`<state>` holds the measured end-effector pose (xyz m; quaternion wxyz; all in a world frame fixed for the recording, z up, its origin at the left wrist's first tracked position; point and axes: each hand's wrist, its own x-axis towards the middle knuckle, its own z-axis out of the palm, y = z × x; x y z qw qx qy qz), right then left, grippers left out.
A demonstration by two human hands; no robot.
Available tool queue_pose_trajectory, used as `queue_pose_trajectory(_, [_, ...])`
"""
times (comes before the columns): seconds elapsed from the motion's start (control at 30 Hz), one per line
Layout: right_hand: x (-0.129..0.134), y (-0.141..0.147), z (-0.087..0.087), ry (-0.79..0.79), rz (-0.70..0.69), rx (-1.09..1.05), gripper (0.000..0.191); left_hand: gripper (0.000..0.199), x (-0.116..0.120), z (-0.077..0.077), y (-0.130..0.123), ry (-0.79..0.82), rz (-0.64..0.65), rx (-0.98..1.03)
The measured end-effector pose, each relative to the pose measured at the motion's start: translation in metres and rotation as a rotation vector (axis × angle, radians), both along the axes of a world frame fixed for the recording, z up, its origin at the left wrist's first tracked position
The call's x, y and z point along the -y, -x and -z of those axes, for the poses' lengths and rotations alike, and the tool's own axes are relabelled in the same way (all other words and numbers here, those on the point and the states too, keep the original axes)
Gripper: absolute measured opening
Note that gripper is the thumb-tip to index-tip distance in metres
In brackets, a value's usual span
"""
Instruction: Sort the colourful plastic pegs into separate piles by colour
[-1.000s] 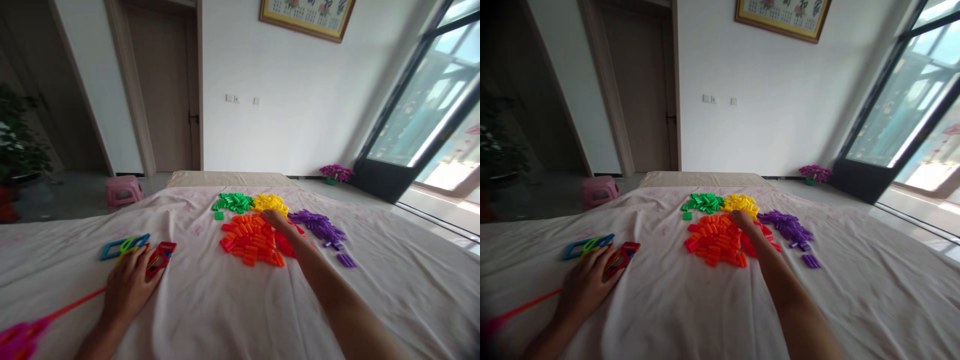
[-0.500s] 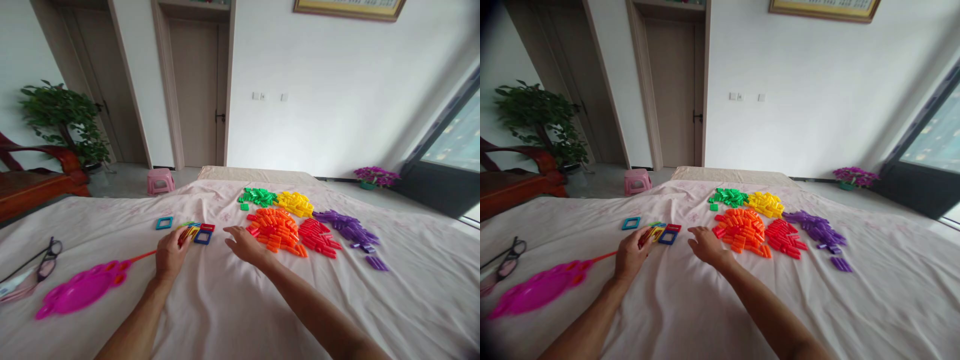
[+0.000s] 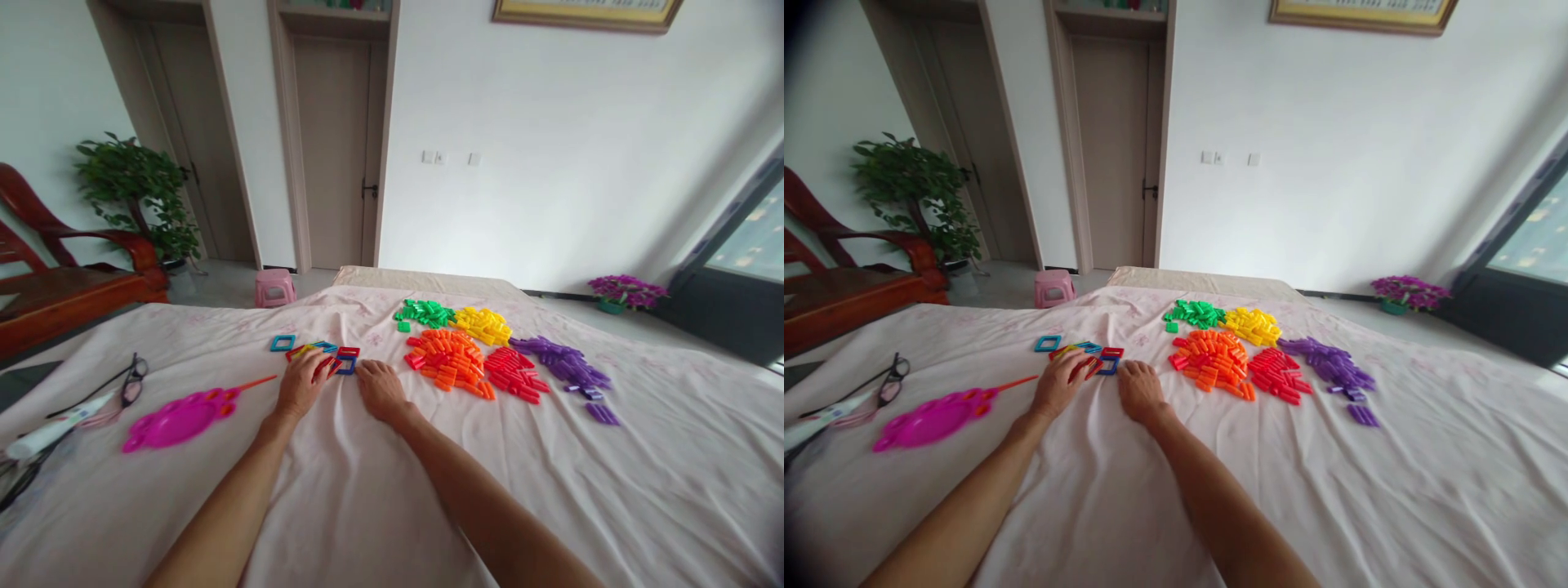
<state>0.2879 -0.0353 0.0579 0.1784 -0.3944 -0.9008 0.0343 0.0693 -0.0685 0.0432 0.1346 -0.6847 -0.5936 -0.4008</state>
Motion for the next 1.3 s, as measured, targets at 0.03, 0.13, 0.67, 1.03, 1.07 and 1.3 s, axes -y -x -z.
queue_pose_trajectory(0.03, [0.0,0.001,0.0,-0.007,0.008,0.003,0.033,0.031,0.0,0.0,-0.001,0.0,-0.016,0.01])
queue_pose_trajectory(0.13, [0.001,0.004,0.001,-0.018,0.035,0.015,0.034,0.035,-0.001,0.0,-0.001,-0.002,-0.105,0.055])
queue_pose_trajectory(0.67, [0.003,0.009,-0.002,-0.022,0.12,0.017,0.032,0.037,-0.013,0.005,0.011,0.182,-0.305,0.261])
queue_pose_trajectory(1.03, [0.004,0.011,-0.002,-0.026,0.129,-0.018,0.031,0.045,-0.012,0.005,0.023,0.095,-0.261,0.572])
queue_pose_trajectory(1.07, [0.003,0.011,-0.002,-0.028,0.129,-0.021,0.031,0.046,-0.013,0.006,0.023,0.079,-0.264,0.603])
queue_pose_trajectory(1.3, [0.003,0.011,-0.001,-0.026,0.136,-0.016,0.031,0.045,-0.017,0.008,0.026,0.019,-0.211,0.781])
